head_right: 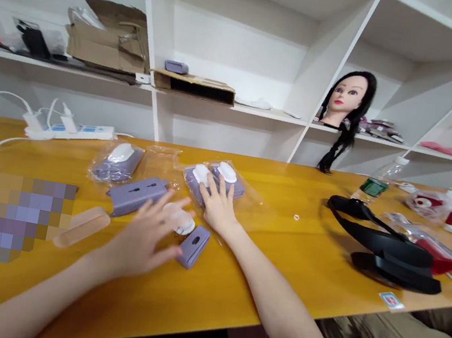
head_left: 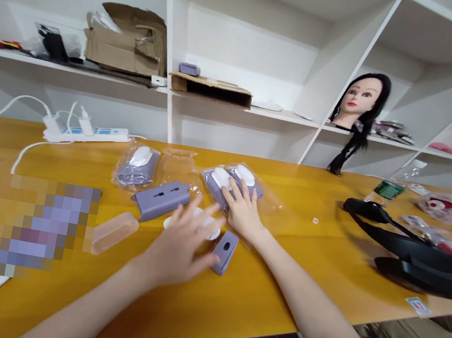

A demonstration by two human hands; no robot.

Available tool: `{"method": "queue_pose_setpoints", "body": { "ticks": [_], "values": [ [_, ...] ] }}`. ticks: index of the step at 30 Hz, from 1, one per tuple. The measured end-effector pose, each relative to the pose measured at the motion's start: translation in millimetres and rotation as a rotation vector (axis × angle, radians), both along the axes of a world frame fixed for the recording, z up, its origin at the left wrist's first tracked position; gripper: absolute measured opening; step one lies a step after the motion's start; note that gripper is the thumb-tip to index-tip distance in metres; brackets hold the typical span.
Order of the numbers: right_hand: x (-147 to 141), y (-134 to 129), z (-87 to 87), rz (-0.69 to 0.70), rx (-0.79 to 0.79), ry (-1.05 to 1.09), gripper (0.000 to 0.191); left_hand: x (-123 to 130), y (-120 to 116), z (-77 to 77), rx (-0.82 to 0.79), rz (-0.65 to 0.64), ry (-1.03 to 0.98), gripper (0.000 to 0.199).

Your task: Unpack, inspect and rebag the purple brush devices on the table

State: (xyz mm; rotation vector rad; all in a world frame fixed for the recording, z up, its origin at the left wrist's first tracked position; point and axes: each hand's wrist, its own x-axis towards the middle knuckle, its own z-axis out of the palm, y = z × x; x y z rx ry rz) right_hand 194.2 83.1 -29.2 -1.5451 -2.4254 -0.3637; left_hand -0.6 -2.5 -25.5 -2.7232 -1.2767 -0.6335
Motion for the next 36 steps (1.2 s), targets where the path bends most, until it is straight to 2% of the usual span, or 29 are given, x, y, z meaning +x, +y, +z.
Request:
{"method": "queue_pose_setpoints", "body": {
  "ticks": [1,2,4,14,17,21,23,28,36],
  "values": [
    [1,1,-0.7,0.035,-0.01,-0.002,0.067,8,-5,-0.3,-0.022,-0.13,0.039,0.057],
    [3,2,-0.7,0.062,-0.021,-0.002,0.067,14,-9,-1.1,-0.043,-0.2,0.066,0.059],
    [9,5,0.9,0.083,-0.024,-0.003,0.067,20,-10,-4.3,-0.067,-0.21,0.074,0.059],
    [20,11,10.4,0.076,0.014,0.02,0.065,10,8,-17.8,-0.079,0.004,0.024,0.053],
    [22,12,14.0,0.08,-0.017,0.149,0.058,11,11,-20.5,-0.076,0.033,0.01,0.052],
    [25,13,28.3,0.049,-0.038,0.428,0.034,12,12,-23.0,-0.023,0.116,-0.021,0.054],
    [27,10,37.7,0.023,-0.021,0.504,0.026,14,12,-23.2,-0.012,0.151,-0.038,0.057],
    [30,4,50.8,-0.049,0.014,0.55,0.022,15,7,-22.0,-0.02,0.125,-0.078,0.057],
    [25,4,46.5,-0.002,0.059,0.58,0.02,6,4,-15.9,-0.021,0.105,-0.165,0.035]
  ]
}}
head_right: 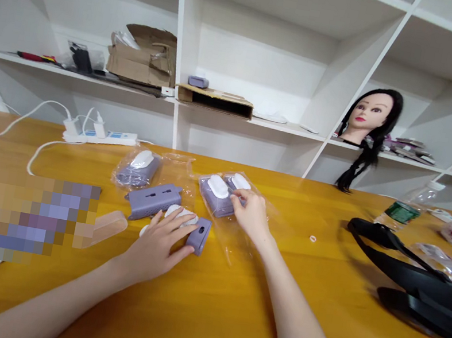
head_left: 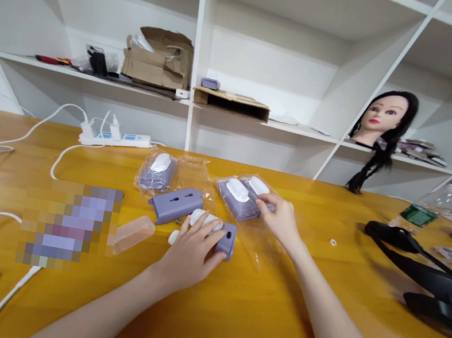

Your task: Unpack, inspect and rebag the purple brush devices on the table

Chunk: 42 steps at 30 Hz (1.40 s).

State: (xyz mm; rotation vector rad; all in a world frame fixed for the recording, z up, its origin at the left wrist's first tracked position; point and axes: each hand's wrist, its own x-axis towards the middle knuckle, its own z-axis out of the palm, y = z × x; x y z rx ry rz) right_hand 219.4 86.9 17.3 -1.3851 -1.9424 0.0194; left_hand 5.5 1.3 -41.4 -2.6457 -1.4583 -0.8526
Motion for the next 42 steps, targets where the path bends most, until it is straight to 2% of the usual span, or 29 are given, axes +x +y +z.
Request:
{"method": "queue_pose_setpoints", "body": {
  "ticks": [4,8,11,16,18,20,23,26,29,33,36,42],
  "values": [
    [-10,-6,-4.2,0.135,0.022,-0.082,0.02,-1,0,2.6,-0.01,-0.034,-0.029,0.029],
    [-15,-8,-15.3,0.268,0.051,-0.273,0.021,0,-3,3.1,-0.075,-0.075,-0.047,0.032],
    [-13,-3,-25.8,0.319,0.044,-0.399,0.022,0,-4,3.1,-0.132,-0.09,-0.048,0.035],
    [-9,3,-34.0,0.333,0.057,-0.433,0.023,-2,-4,3.2,-0.147,-0.101,-0.049,0.034],
    [-9,2,-33.1,0.315,0.058,-0.436,0.024,-2,-4,3.2,-0.144,-0.104,-0.06,0.033],
    [-10,1,-31.6,0.234,0.082,-0.436,0.027,-2,-5,3.5,-0.136,-0.103,-0.081,0.032],
    [-13,0,-32.4,0.046,0.103,-0.432,0.05,-1,-5,4.8,-0.123,-0.108,-0.108,0.03],
    [-15,5,-39.0,-0.004,0.032,-0.429,0.067,-1,-5,5.9,-0.105,-0.128,-0.132,0.027],
    [-18,12,-47.8,0.033,0.023,-0.378,0.052,0,-4,5.0,-0.07,-0.143,-0.165,0.025],
    [-20,19,-54.3,0.109,0.127,-0.129,0.02,-1,0,1.9,-0.025,-0.159,-0.228,0.023],
    [-19,22,-53.4,0.097,0.178,0.02,0.021,-2,2,0.9,0.004,-0.176,-0.278,0.022],
    [-13,22,-42.1,-0.071,0.291,0.28,0.015,-4,3,7.0,-0.002,-0.195,-0.442,0.021]
  ]
}}
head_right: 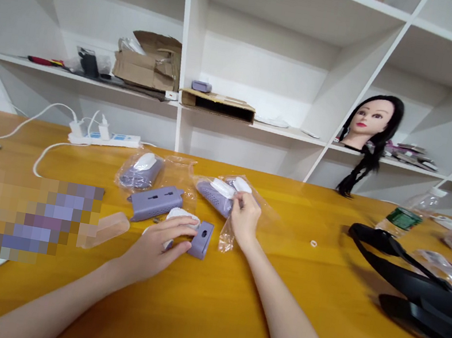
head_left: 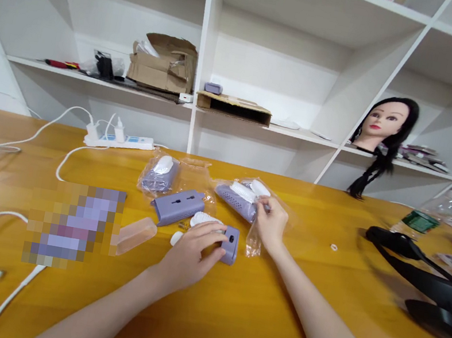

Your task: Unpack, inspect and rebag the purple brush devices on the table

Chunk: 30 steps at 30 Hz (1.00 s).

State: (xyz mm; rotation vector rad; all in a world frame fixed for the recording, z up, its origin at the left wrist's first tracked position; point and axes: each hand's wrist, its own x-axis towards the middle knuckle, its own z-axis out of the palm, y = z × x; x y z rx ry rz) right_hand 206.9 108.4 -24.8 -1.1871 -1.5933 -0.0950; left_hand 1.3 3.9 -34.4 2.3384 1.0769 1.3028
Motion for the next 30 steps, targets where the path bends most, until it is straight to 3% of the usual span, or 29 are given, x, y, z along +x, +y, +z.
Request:
{"method": "queue_pose_setpoints", "body": {
  "ticks": [4,8,11,13,15,17,21,24,27,30],
  "values": [
    [2,-10,17.0,-0.039,0.072,0.116,0.013,0,-2,12.1,-0.208,-0.014,-0.243,0.021],
    [-5,-36,41.6,0.015,0.275,0.18,0.009,-7,-2,30.5,-0.677,-0.083,-0.752,0.04],
    [-12,-61,55.0,0.121,0.548,0.084,0.013,-22,1,43.8,-0.926,-0.265,-1.121,0.062],
    [-16,-74,57.6,0.256,0.656,-0.088,0.024,-35,5,49.4,-1.009,-0.371,-1.245,0.079],
    [-20,-81,56.6,0.434,0.659,-0.262,0.031,-46,9,51.7,-1.035,-0.339,-1.286,0.081],
    [-22,-85,55.7,0.547,0.633,-0.369,0.031,-51,12,51.3,-1.041,-0.224,-1.277,0.059],
    [-18,-85,65.2,0.412,0.45,-0.433,0.023,-50,16,49.6,-0.991,-0.089,-1.334,0.029],
    [-8,-80,76.8,0.353,0.326,-0.15,0.039,-51,18,51.2,-0.914,-0.06,-1.472,0.023],
    [4,-71,83.6,0.255,0.257,0.364,0.023,-55,19,54.2,-0.817,-0.034,-1.572,0.021],
    [16,-63,87.6,0.312,0.066,0.605,0.025,-58,20,56.8,-0.751,-0.027,-1.621,0.021]
  ]
}}
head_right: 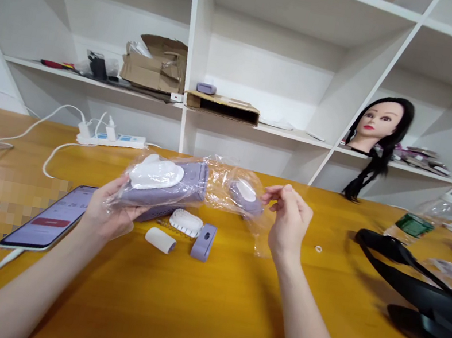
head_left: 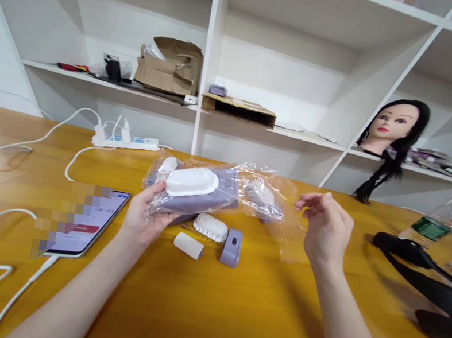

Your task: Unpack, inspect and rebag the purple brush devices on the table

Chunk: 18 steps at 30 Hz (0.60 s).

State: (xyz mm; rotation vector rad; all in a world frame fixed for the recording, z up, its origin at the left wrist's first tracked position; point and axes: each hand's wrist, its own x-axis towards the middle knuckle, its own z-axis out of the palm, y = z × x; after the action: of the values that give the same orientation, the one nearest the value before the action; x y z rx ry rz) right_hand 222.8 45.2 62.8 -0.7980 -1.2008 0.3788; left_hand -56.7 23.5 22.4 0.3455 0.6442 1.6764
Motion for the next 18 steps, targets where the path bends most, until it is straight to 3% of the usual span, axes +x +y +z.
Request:
{"method": "queue_pose_setpoints", "body": {
  "ticks": [3,6,8,10,14,18],
  "values": [
    [9,-1,5.7,0.029,-0.041,-0.045,0.029,0,0,1.0,0.011,0.019,-0.006,0.02],
    [12,-9,11.7,0.042,-0.147,-0.29,0.04,0,1,-0.3,0.021,0.024,0.022,0.021],
    [9,-13,13.7,0.144,-0.253,-0.462,0.048,1,0,-2.2,0.055,0.031,0.068,0.025],
    [6,-14,13.4,0.285,-0.356,-0.548,0.042,2,0,-4.3,0.113,0.032,0.129,0.034],
    [4,-9,10.5,0.528,-0.455,-0.315,0.017,2,-2,-7.1,0.171,-0.007,0.229,0.047],
    [16,0,9.6,0.849,-0.581,-0.05,0.018,1,-3,-6.4,0.151,-0.008,0.209,0.042]
  ]
}}
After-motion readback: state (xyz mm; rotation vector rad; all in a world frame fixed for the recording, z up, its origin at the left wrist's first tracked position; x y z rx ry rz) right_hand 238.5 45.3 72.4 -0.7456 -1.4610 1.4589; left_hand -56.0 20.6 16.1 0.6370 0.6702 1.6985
